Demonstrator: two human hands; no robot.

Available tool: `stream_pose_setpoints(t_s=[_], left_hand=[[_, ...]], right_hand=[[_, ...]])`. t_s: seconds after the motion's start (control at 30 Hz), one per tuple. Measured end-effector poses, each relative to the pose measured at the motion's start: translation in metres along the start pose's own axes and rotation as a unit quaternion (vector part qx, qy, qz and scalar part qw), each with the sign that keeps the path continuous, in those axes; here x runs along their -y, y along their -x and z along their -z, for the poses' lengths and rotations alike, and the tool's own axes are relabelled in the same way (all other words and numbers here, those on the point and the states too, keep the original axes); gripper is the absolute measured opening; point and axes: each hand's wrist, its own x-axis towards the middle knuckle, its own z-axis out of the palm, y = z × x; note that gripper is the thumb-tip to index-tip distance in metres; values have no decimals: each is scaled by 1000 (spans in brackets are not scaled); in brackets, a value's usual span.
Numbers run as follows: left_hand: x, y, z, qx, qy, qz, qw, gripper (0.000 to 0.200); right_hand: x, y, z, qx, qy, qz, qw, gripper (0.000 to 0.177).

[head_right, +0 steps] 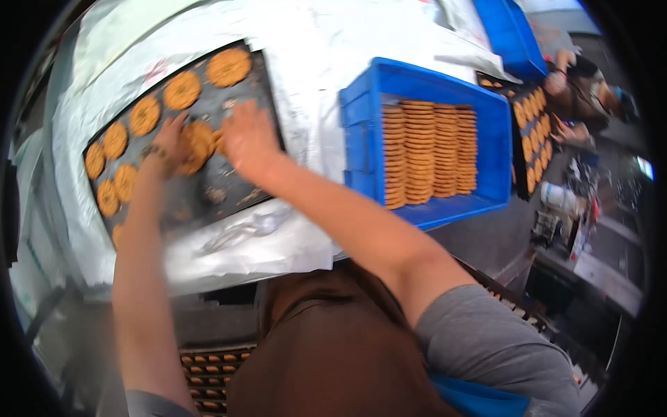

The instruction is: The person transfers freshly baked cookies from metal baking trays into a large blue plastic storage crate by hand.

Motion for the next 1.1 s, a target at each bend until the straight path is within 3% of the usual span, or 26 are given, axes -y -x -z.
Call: stream_pose_setpoints(t_s=[0.03, 0.07, 0.1, 0.2, 0.27, 0.33, 0.4, 0.47, 0.53, 0.67, 0.73, 0.77, 0.87, 0.97, 1.1], left_hand=[[-8, 6, 5, 6, -29, 7, 1000, 118], [15, -8, -26, -49, -62, -26, 997, 115], [-5, 11, -16, -90, -51, -2, 995, 109], [-12, 31, -25, -120, -100, -43, 987, 94], [-36, 64, -18, -213, -112, -52, 969, 70], [-41, 78, -28, -196, -60, -41, 978, 61], [-43, 85, -41, -179, -8, -30, 983, 53], [-38, 89, -51, -152, 28, -19, 988, 45], [-52, 101, -42, -150, 15, -1, 989, 43], [-80, 126, -36, -167, 69, 41, 983, 40], [-86, 141, -44, -234, 28, 31, 971, 40], [-80, 143, -59, -259, 137, 35, 955, 43], [-165, 177, -31, -268, 101, 93, 953, 46], [-215, 192, -28, -327, 114, 57, 937, 44], [-264, 196, -33, -372, 189, 34, 908, 41]], right_hand=[[1, 7, -9, -41, -17, 9, 999, 23], [-2, 15, -22, -48, -63, 9, 997, 32], [-5, 20, -16, 11, -133, -9, 991, 42], [-11, 38, 32, -49, -205, 22, 977, 51], [-23, 56, 98, -84, -262, 10, 961, 55], [-49, 82, 161, -149, -270, -32, 951, 62], [-97, 108, 203, -226, -170, -80, 956, 67], [-159, 134, 213, -248, -208, -171, 931, 62], [-197, 143, 226, -247, -73, -130, 957, 46], [-271, 143, 188, -153, 16, -49, 987, 44], [-286, 132, 165, -121, 5, -26, 992, 42], [-293, 124, 154, -124, -2, -29, 992, 42], [-303, 112, 127, -131, 16, -7, 991, 41], [-306, 115, 107, -66, 68, -45, 994, 41], [-314, 128, 87, -76, 55, -44, 995, 45]])
